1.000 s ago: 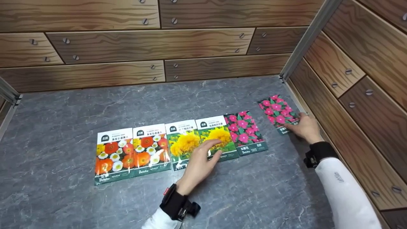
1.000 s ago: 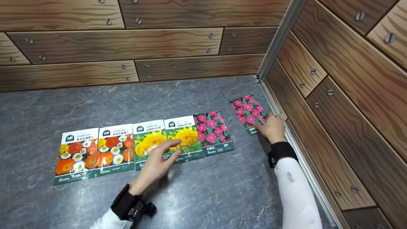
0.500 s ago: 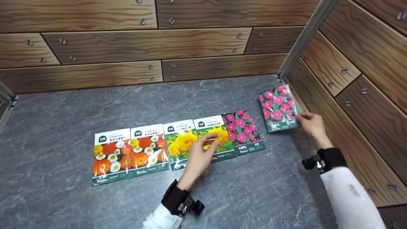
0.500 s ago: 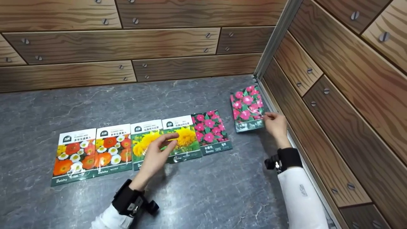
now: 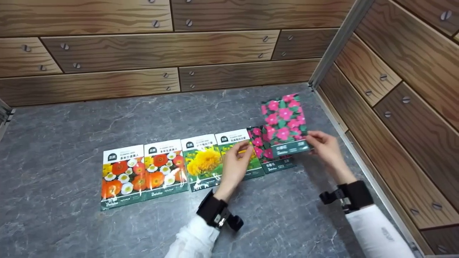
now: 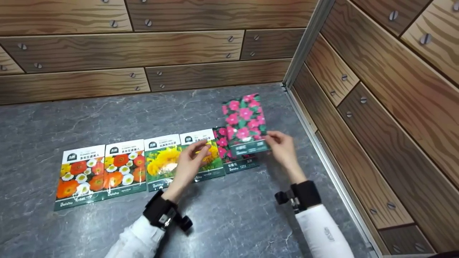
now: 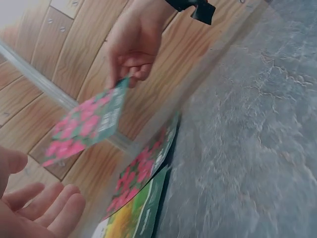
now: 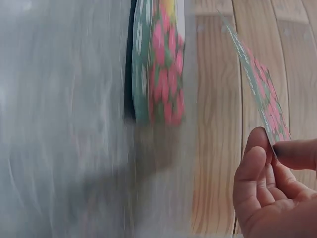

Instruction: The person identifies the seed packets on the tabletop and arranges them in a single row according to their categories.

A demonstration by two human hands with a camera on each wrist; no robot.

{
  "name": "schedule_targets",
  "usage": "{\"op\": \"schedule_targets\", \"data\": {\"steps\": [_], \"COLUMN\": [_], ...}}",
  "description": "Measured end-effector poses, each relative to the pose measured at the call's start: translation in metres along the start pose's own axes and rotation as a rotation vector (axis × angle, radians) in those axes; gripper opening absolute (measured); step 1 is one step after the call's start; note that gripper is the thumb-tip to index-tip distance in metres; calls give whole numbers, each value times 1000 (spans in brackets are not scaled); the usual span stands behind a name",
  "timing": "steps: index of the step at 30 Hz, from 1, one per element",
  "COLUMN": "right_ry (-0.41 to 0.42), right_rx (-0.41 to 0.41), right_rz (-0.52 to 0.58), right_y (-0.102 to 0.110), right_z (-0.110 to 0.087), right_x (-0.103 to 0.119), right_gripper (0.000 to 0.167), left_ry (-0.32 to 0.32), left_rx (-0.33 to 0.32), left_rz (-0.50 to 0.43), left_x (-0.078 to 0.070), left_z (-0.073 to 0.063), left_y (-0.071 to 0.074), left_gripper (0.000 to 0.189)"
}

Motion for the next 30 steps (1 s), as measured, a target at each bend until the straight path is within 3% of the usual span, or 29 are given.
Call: {"op": "schedule_targets", "data": {"steps": [8,16,23,30], "right_ry": [15,11,54,157], "right_rx": [38,63,45,36], "right_rz": [57,98,-33,-171], "right_y": [-30,-39,-28,-18], "right_z": [-22,-29,-30,-24], "right_x": [12,12,16,32], "right_gripper": [36,31,42,37], "left_ry": [89,101,110,118], "left_rx": [18,-3,13,60], "left_rz": [-24,-78,-89,-90], "left_x": [4,2,-1,-3], "left_z": [8,9,8,5], "left_y": [-20,-24,-29,-38], "left_gripper": [42,38,36,36]}}
Point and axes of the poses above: each hand's wrist, its own z-axis towards the middle knuckle, its own y-axis out of the back of the hand, x = y × z, the point moved 8 cm from there along z, towards the middle knuckle, and after that the axes turned 5 degrees about -y, right-handed, at the moved point
